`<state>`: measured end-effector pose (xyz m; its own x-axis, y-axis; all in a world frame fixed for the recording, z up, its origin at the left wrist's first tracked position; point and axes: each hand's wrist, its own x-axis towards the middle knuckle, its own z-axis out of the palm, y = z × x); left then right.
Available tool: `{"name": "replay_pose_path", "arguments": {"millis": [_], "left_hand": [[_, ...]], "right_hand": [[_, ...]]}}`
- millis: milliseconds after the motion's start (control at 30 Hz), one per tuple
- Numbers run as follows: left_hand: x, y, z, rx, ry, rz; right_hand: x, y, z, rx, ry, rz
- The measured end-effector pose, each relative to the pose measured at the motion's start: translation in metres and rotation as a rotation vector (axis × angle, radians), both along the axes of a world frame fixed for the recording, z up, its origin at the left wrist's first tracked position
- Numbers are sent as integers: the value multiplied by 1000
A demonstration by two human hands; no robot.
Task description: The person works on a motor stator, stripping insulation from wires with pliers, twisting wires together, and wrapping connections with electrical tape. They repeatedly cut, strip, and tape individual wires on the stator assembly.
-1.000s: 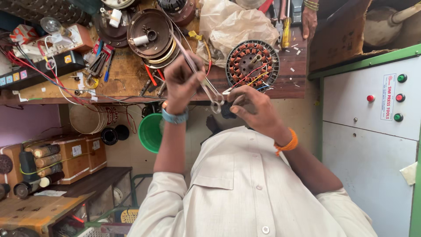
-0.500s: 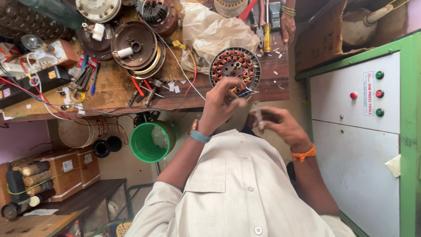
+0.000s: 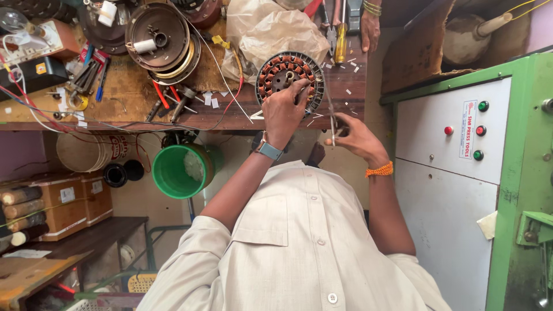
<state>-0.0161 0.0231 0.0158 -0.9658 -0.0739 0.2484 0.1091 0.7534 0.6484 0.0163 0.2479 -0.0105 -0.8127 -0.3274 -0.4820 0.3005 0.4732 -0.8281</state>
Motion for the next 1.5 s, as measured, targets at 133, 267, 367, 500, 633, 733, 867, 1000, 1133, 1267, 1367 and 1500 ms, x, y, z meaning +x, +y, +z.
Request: {"name": "replay_pose_path", "arguments": {"millis": [133, 267, 367, 500, 633, 733, 867, 1000, 1133, 1267, 1367, 1500], "left_hand": [[-1, 6, 2, 90, 64, 35], [-2, 11, 5, 112, 80, 72], [0, 12, 4, 133, 90, 81], [2, 13, 1, 166, 101, 75], [-2, 17, 4, 187, 173, 67], [0, 17, 11, 166, 165, 78], [12, 6, 22, 184, 86, 6], [19, -3, 28, -5, 328, -88], [18, -3, 28, -27, 220, -89], [19, 1, 26, -3, 255, -77], [20, 0, 21, 79, 263, -100], [20, -3, 15, 61, 250, -105]], "right_hand": [[-19, -12, 11, 93, 64, 65], [-30, -18, 28, 130, 177, 107], [-28, -20, 36, 221, 120, 88], [-27, -15, 38, 248, 211, 102], [-27, -1, 37, 121, 318, 90], [-18, 10, 33, 9, 199, 65], [-5, 10, 15, -291, 83, 46], [5, 0, -5, -312, -18, -6], [11, -12, -12, -153, 28, 45], [16, -26, -11, -51, 120, 76], [20, -33, -9, 26, 137, 54], [23, -37, -3, 26, 281, 33]]}}
